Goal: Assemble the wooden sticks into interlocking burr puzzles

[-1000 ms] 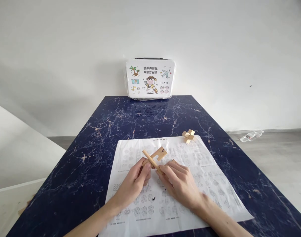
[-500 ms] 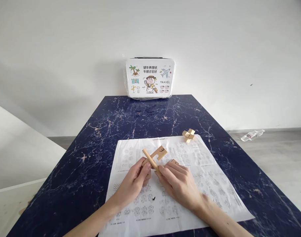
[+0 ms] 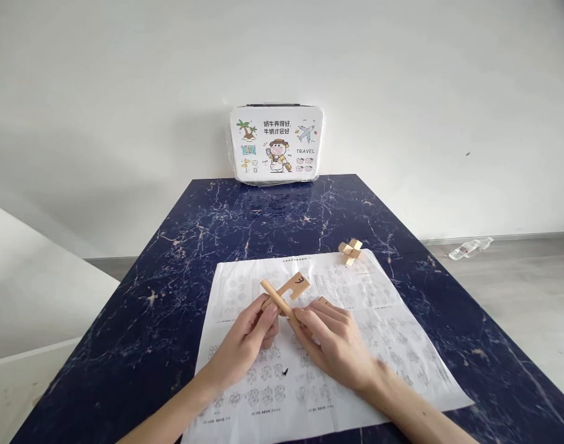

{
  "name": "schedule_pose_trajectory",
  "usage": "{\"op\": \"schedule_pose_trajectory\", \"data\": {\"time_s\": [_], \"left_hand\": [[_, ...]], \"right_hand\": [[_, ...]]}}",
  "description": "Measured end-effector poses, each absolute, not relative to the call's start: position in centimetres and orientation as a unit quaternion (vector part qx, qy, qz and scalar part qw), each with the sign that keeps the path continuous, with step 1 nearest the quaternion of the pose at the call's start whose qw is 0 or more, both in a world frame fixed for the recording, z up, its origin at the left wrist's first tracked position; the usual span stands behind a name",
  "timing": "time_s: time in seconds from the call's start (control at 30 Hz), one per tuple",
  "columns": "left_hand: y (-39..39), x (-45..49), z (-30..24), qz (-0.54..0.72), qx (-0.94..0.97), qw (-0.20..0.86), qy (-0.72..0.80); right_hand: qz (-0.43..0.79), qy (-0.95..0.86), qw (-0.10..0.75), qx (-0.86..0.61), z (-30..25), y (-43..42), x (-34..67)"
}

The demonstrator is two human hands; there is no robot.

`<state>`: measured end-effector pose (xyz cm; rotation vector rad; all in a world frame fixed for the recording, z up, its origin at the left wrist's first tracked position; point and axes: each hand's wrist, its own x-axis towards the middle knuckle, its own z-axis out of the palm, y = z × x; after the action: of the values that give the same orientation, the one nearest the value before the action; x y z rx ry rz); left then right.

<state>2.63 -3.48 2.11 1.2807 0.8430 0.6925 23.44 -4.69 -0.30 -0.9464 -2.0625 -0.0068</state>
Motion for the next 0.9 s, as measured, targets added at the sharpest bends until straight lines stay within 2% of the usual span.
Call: {"op": "schedule_pose_trajectory", "data": {"time_s": [0.47, 0.73, 0.9], "left_hand": [[-3.5, 2.8, 2.1, 0.324, 0.565, 0.665, 0.367], [-3.3, 2.6, 2.2, 0.33, 0.539, 0.673, 0.385], [-3.2, 2.4, 2.2, 0.351, 0.52, 0.674, 0.39]], "right_hand": [[0.0, -0.82, 0.426, -0.381, -0.5, -4.7, 23.4], [0.118, -0.825, 0.388, -0.395, -0.4, -3.7, 25.1], [0.172, -0.835, 0.331, -0.405, -0.3, -2.4, 27.7]]}}
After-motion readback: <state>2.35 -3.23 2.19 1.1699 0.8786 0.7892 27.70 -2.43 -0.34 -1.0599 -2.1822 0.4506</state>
